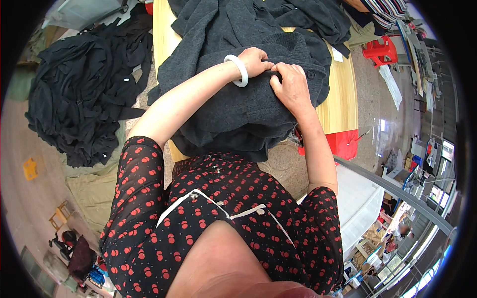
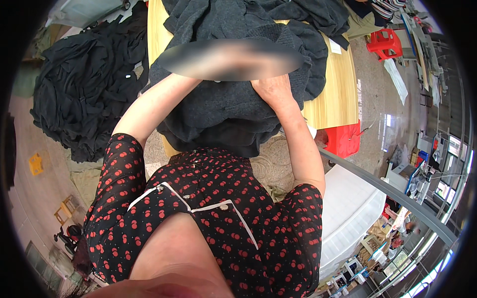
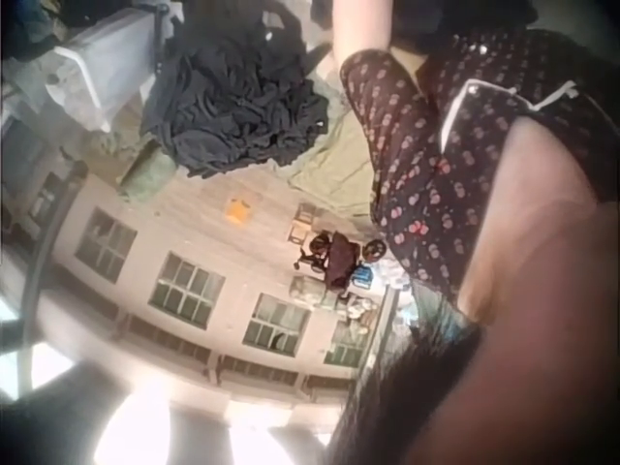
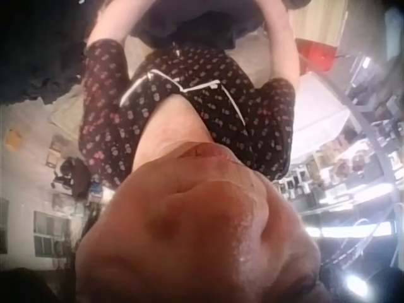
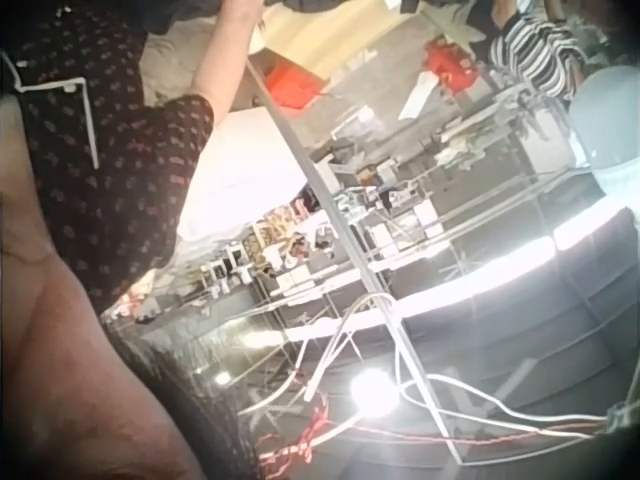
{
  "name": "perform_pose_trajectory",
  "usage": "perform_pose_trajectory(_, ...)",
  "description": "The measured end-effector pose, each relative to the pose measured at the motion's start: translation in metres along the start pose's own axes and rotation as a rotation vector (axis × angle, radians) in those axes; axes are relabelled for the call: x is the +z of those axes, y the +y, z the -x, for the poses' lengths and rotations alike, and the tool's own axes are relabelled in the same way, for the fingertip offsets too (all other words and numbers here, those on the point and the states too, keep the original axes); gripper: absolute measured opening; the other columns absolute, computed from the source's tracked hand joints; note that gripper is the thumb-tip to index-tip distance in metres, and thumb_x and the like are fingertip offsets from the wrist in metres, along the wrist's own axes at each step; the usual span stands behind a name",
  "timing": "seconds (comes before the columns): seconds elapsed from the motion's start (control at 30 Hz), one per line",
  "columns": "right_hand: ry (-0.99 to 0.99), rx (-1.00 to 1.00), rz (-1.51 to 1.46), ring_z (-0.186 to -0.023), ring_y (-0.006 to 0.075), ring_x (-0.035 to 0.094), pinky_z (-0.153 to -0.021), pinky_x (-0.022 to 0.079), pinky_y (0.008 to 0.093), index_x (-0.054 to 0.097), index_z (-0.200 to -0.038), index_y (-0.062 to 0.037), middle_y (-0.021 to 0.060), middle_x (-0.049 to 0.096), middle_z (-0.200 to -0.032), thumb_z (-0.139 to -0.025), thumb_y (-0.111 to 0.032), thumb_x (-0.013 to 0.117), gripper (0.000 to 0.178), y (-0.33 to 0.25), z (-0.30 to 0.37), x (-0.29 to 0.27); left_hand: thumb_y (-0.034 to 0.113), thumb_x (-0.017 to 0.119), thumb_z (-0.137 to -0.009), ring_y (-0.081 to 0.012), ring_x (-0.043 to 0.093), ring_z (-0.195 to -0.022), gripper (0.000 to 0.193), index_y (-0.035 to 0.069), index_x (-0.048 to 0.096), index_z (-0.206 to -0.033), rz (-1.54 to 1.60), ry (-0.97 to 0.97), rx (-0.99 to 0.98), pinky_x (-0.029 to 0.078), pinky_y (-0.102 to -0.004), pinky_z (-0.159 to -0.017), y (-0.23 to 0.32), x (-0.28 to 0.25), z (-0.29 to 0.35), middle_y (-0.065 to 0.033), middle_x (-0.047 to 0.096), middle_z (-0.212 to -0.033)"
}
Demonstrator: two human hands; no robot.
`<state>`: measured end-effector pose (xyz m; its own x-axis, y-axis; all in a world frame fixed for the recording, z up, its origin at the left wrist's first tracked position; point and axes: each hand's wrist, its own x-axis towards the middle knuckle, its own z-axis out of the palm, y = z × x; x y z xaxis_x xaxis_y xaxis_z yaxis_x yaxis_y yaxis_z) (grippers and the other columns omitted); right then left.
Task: Inspecting and sorting dark-colored garments on a work table in a sewing factory.
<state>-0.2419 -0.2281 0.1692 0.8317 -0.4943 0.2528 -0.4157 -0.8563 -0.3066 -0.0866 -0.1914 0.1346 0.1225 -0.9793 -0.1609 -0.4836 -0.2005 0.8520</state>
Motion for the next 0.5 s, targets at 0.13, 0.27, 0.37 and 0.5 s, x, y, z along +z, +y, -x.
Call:
perform_pose_trajectory(0.13,0.066,0.037,0.023,-0.075,0.0270,0.054,-0.077,0.040,0.0372,0.057,-0.085,-0.0017,0.0125,0.058,-0.077,-0.070,-0.008,0.059,0.017,-0.003,0.001,0.002,0.025,0.059,-0.080,-0.0137,0.052,-0.060,0.027,-0.002,0.060,-0.075,0.157,-0.025,-0.058,0.043,-0.0293,-0.060,-0.003,0.000,0.001,-0.0126,0.057,-0.066)
perform_pose_trajectory(0.27,0.060,-0.005,0.187,-0.076,0.0251,0.053,-0.076,0.038,0.0360,0.058,-0.089,-0.0034,0.0104,0.055,-0.077,-0.072,-0.010,0.061,0.019,-0.004,0.002,0.003,0.024,0.056,-0.080,-0.0205,0.056,-0.061,0.027,-0.003,0.059,-0.075,0.014,0.000,0.057,0.044,-0.0329,-0.063,-0.005,-0.001,0.004,-0.0148,0.058,-0.067)
perform_pose_trajectory(0.37,0.066,-0.027,0.228,-0.076,0.0248,0.051,-0.076,0.038,0.0355,0.058,-0.089,-0.0039,0.0095,0.053,-0.076,-0.072,-0.010,0.060,0.018,-0.003,0.003,0.004,0.023,0.054,-0.079,-0.0302,0.058,-0.072,0.028,-0.004,0.058,-0.079,-0.265,0.094,0.213,0.045,-0.0370,-0.069,-0.001,0.000,0.010,-0.0184,0.060,-0.076)
perform_pose_trajectory(0.5,0.108,-0.083,0.228,-0.076,0.0250,0.051,-0.076,0.038,0.0355,0.058,-0.088,-0.0034,0.0096,0.052,-0.075,-0.073,-0.010,0.059,0.016,0.003,0.004,0.007,0.023,0.053,-0.078,-0.0352,0.055,-0.088,0.032,-0.007,0.055,-0.090,-0.329,-0.018,0.258,0.044,-0.0393,-0.077,0.010,-0.006,0.022,-0.0225,0.056,-0.092)
